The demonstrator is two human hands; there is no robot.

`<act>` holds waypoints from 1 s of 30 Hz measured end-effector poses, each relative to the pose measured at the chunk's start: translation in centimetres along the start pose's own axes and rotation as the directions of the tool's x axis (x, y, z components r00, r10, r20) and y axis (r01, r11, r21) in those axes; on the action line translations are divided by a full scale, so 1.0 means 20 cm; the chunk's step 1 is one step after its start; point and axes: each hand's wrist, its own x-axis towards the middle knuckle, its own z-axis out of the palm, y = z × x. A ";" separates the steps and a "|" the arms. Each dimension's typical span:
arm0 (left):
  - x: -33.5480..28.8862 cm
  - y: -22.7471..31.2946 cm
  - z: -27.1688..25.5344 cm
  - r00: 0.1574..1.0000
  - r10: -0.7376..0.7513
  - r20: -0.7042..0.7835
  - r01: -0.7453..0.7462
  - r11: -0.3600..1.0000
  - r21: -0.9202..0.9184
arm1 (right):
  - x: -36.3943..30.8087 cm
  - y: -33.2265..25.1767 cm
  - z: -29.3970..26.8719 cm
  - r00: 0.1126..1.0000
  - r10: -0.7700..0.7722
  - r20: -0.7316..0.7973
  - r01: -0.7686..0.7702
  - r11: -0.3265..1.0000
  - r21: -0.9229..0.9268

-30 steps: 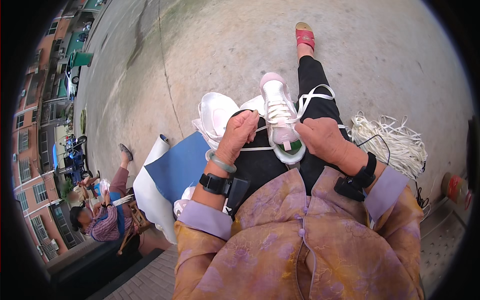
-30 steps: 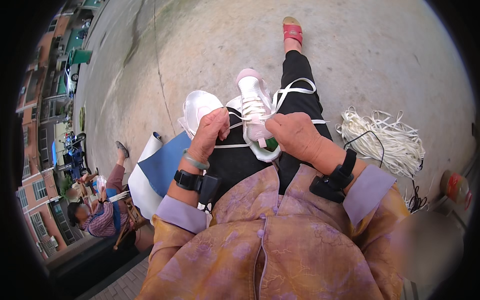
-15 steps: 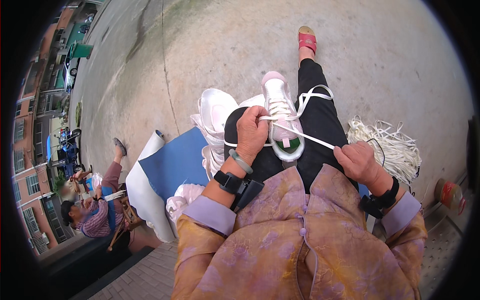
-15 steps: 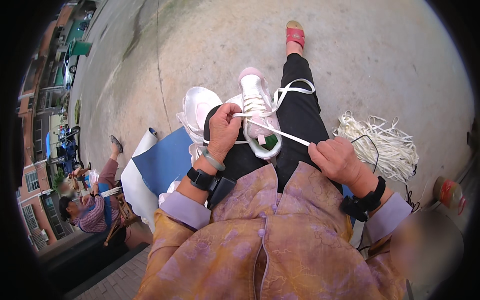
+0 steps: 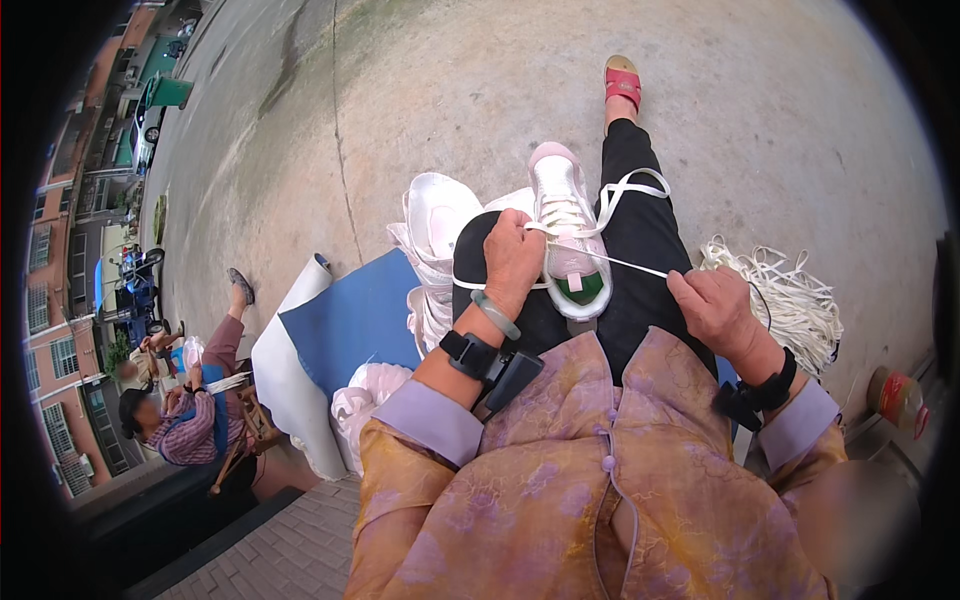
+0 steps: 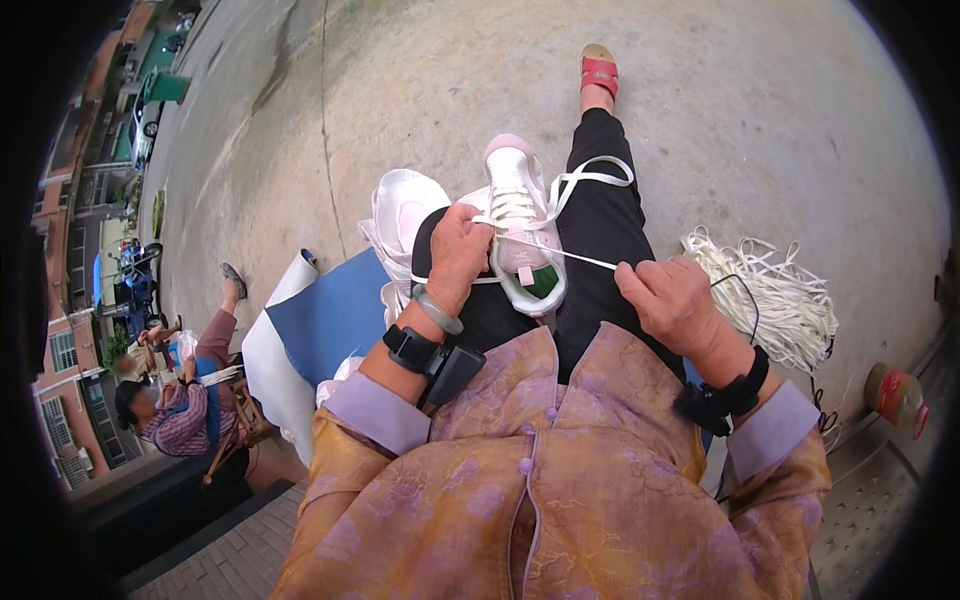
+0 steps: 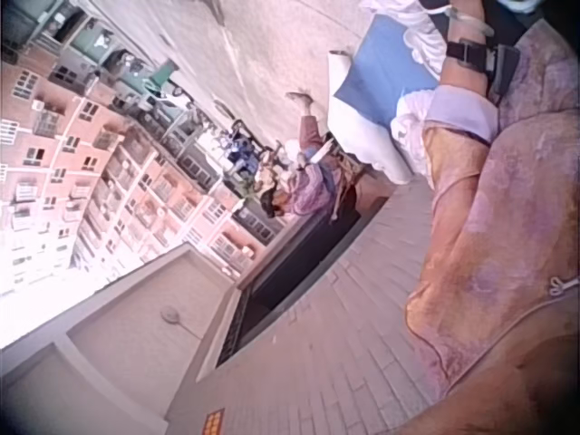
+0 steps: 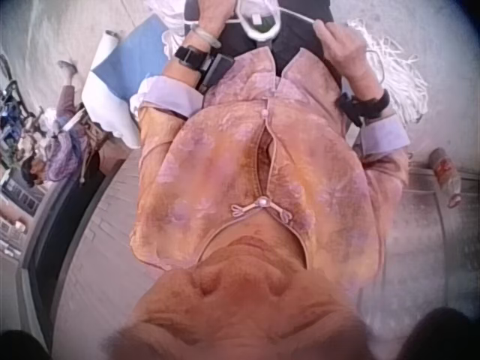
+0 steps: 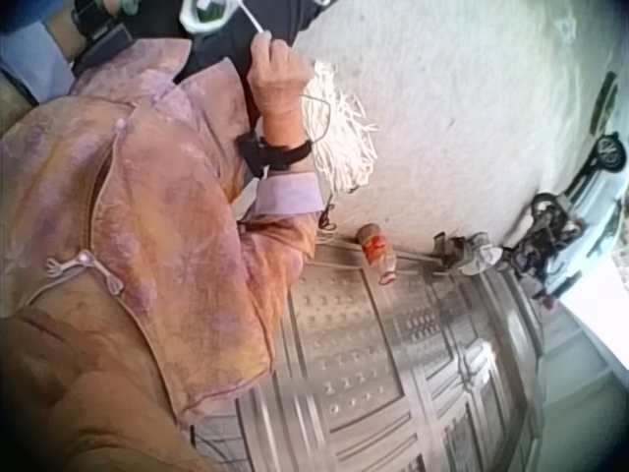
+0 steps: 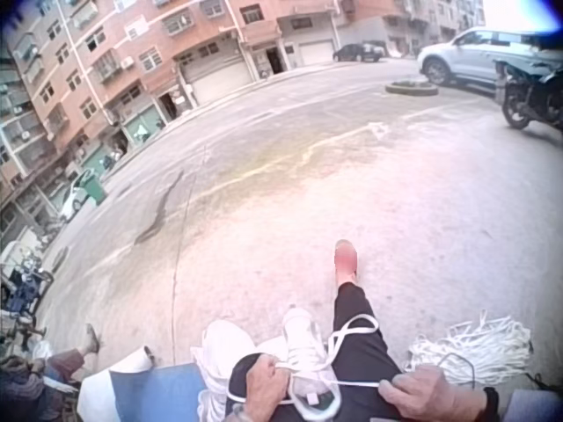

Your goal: Lacing a pair of white and pink sneakers while sitting outdoors.

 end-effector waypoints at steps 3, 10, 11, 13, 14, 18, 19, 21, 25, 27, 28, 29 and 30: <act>-0.01 0.01 0.00 0.999 0.034 -0.015 -0.035 0.998 -0.053 | 0.00 0.02 0.03 0.999 0.018 -0.028 -0.018 1.000 0.004; -0.07 0.09 -0.07 0.974 0.221 -0.057 -0.212 0.969 0.129 | 0.03 0.03 0.07 1.000 0.010 -0.011 -0.009 0.996 0.090; -0.07 0.10 -0.07 0.940 0.336 -0.059 -0.310 0.913 0.265 | 0.02 0.03 0.07 1.000 0.015 -0.008 -0.015 0.996 0.090; -0.10 0.10 -0.08 0.906 0.421 -0.045 -0.380 0.857 0.349 | 0.03 0.02 0.06 1.000 0.011 -0.024 -0.009 0.996 0.092; -0.11 0.09 -0.07 0.895 0.445 -0.027 -0.416 0.855 0.310 | 0.03 0.02 0.05 1.000 0.012 -0.024 -0.010 0.995 0.095; -0.11 0.09 -0.07 0.902 0.431 0.020 -0.423 0.875 0.235 | -0.05 0.08 -0.03 0.992 0.027 -0.121 -0.024 0.999 0.026; -0.11 0.09 -0.07 0.912 0.408 0.050 -0.408 0.885 0.224 | -0.07 0.08 -0.06 0.988 0.032 -0.149 -0.033 0.999 -0.009; -0.11 0.09 -0.05 0.907 0.418 0.050 -0.417 0.876 0.244 | -0.10 0.05 -0.10 0.990 0.030 -0.141 -0.031 1.000 -0.001; -0.13 0.10 -0.06 0.887 0.458 0.060 -0.455 0.843 0.287 | -0.11 0.02 -0.14 0.993 -0.003 -0.120 0.006 1.000 0.022; -0.14 0.09 -0.05 0.876 0.479 0.055 -0.473 0.833 0.289 | -0.12 0.04 -0.15 0.995 -0.007 -0.097 0.005 1.000 -0.016; -0.15 0.09 -0.06 0.866 0.498 0.050 -0.490 0.821 0.293 | -0.12 0.03 -0.15 0.995 -0.009 -0.096 0.008 1.000 -0.019; -0.15 0.08 -0.06 0.865 0.500 0.047 -0.491 0.821 0.291 | -0.12 0.02 -0.15 0.996 -0.008 -0.084 0.007 1.000 -0.017; -0.15 0.08 -0.06 0.870 0.491 0.055 -0.487 0.835 0.257 | -0.13 0.01 -0.15 0.997 -0.009 -0.071 0.008 1.000 -0.012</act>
